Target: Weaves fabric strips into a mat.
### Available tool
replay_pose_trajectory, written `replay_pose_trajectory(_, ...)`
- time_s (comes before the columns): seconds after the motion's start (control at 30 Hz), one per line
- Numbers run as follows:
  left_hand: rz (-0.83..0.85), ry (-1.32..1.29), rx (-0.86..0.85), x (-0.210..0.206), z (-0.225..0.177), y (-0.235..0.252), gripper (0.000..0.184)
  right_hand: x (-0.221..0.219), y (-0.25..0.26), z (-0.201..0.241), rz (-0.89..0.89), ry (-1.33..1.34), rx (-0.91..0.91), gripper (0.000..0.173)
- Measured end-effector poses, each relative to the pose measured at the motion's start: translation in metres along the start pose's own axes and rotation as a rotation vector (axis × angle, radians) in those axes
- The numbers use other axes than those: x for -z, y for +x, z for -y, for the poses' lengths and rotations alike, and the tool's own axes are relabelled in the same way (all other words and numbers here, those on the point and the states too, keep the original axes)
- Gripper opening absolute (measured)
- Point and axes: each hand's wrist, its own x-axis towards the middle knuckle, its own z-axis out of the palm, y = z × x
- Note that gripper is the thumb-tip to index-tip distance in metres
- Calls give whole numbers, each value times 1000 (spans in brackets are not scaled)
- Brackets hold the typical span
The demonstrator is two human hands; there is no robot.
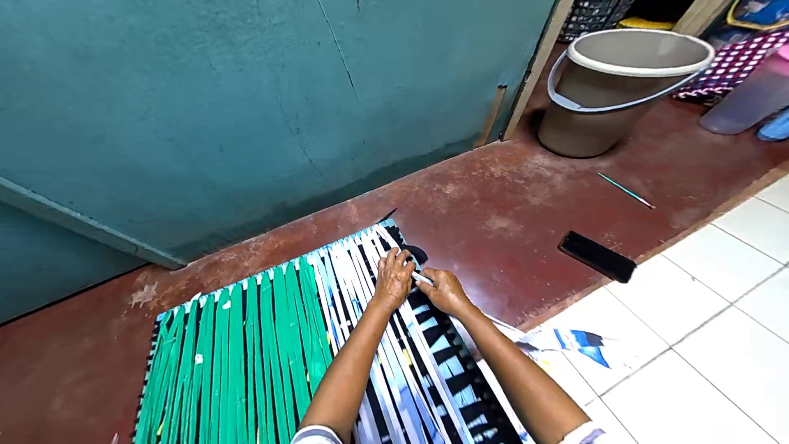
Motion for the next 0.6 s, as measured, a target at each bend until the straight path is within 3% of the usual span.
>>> replay_pose_trajectory(0.3,-204,16,-182,-23,-61,-91,14,-2,-126,-42,96,189,166,28)
replay_pose_trajectory(0.6,-250,-51,-252,-73,-140,-186,15,-30,-250,-108,163,418,125,29)
